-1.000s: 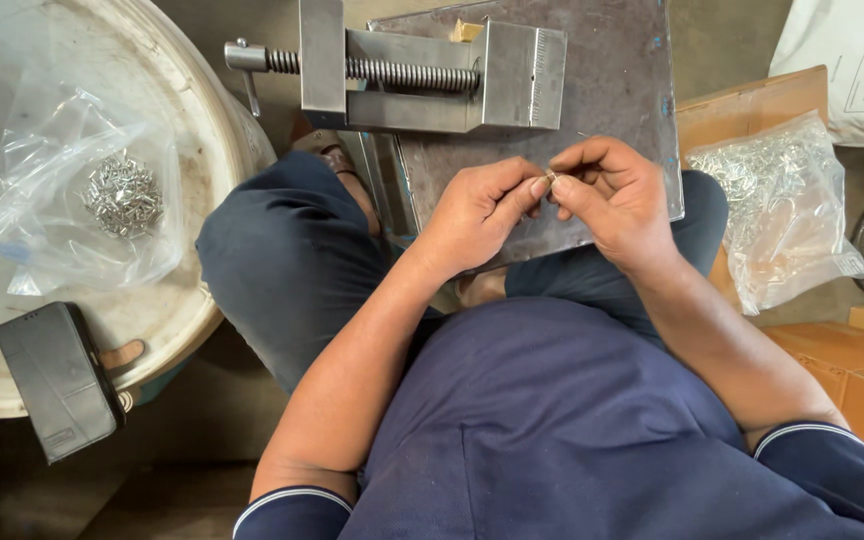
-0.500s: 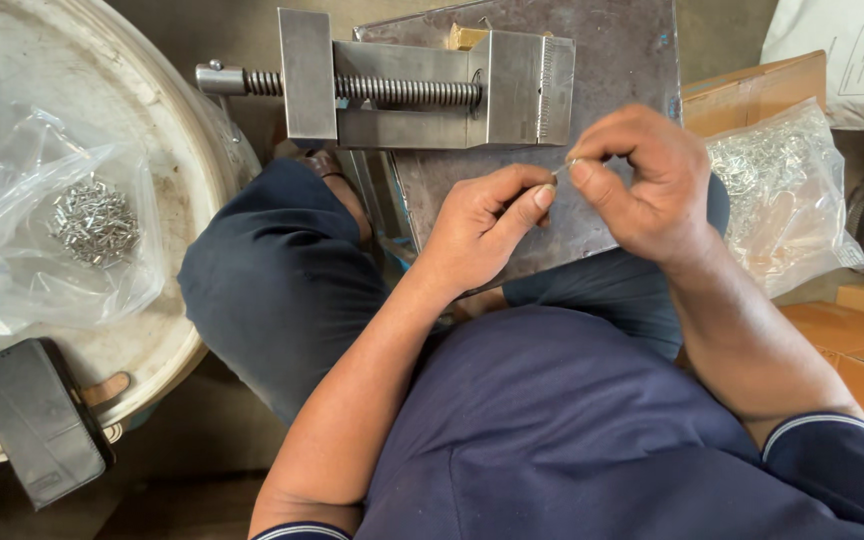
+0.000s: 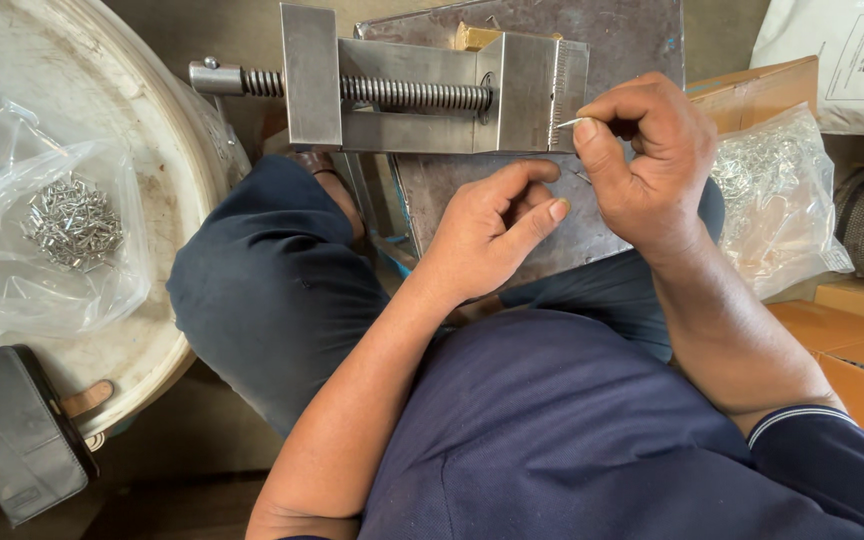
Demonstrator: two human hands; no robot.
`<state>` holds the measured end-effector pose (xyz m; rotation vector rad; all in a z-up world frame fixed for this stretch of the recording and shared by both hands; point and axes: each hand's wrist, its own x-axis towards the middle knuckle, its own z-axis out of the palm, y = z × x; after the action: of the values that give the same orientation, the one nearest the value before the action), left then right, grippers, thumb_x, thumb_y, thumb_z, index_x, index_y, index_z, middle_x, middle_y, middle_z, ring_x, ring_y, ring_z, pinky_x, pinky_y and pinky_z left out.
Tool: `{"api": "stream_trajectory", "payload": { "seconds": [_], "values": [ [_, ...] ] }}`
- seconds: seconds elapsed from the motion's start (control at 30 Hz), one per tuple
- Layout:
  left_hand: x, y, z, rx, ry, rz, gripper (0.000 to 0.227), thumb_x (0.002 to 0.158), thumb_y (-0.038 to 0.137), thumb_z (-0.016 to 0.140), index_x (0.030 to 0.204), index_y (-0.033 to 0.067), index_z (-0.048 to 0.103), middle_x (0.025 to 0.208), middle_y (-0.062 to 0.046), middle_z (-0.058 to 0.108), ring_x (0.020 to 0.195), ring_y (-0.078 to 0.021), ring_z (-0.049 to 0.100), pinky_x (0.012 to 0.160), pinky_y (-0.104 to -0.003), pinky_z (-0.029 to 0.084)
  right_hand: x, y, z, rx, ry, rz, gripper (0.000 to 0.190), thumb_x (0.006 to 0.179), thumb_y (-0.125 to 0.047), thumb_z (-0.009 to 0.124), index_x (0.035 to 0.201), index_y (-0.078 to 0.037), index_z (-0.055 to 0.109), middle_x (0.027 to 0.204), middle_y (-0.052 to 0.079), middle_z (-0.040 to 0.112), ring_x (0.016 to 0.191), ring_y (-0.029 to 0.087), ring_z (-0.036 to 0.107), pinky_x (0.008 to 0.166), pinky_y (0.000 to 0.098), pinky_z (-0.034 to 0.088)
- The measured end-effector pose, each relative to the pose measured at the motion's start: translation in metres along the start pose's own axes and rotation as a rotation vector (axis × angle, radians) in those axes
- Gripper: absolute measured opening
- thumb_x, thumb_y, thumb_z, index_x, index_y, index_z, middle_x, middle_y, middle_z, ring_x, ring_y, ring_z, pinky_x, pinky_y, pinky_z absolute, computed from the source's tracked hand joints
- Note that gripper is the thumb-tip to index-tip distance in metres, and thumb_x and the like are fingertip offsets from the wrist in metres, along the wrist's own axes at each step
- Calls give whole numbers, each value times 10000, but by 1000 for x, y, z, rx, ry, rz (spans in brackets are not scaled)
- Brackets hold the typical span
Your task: The person sits cross-legged on the floor and uses a metal press to assemble small metal components. They pick up individual pieces from a plastic bag, place them into the press, and operate the handle to secure them before moving the finished items to a cardboard box.
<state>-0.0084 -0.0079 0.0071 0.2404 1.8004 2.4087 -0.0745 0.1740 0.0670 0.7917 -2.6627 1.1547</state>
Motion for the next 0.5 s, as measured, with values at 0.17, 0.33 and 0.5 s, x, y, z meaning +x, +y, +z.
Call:
{"api": "stream_trajectory", "payload": {
  "seconds": [0.17,0.33,0.5],
  "values": [
    [0,1,-1,39,1,-1,338,1016,260,700,1240,13,646,807,21,604,692,-63,537,664,-240,473,2,-1,1,-20,-1,-24,139,1113,-61,755,1039,-6,652,935,84,647,774,120,594,685,250,473],
    [1,2,-1,56,-5,-20,354,1011,285,693,1240,18,653,801,26,611,685,-63,547,656,-242,479,2,-1,1,1,-2,-14,131,1118,-58,748,1040,-5,657,936,80,647,773,111,595,682,243,477],
    [1,3,-1,54,-3,-16,361,1011,288,696,1242,13,653,801,21,598,689,-67,537,660,-245,476,1,-1,1,35,1,5,124,1125,-50,738,1050,3,655,938,77,637,768,103,580,682,241,470]
  ]
}}
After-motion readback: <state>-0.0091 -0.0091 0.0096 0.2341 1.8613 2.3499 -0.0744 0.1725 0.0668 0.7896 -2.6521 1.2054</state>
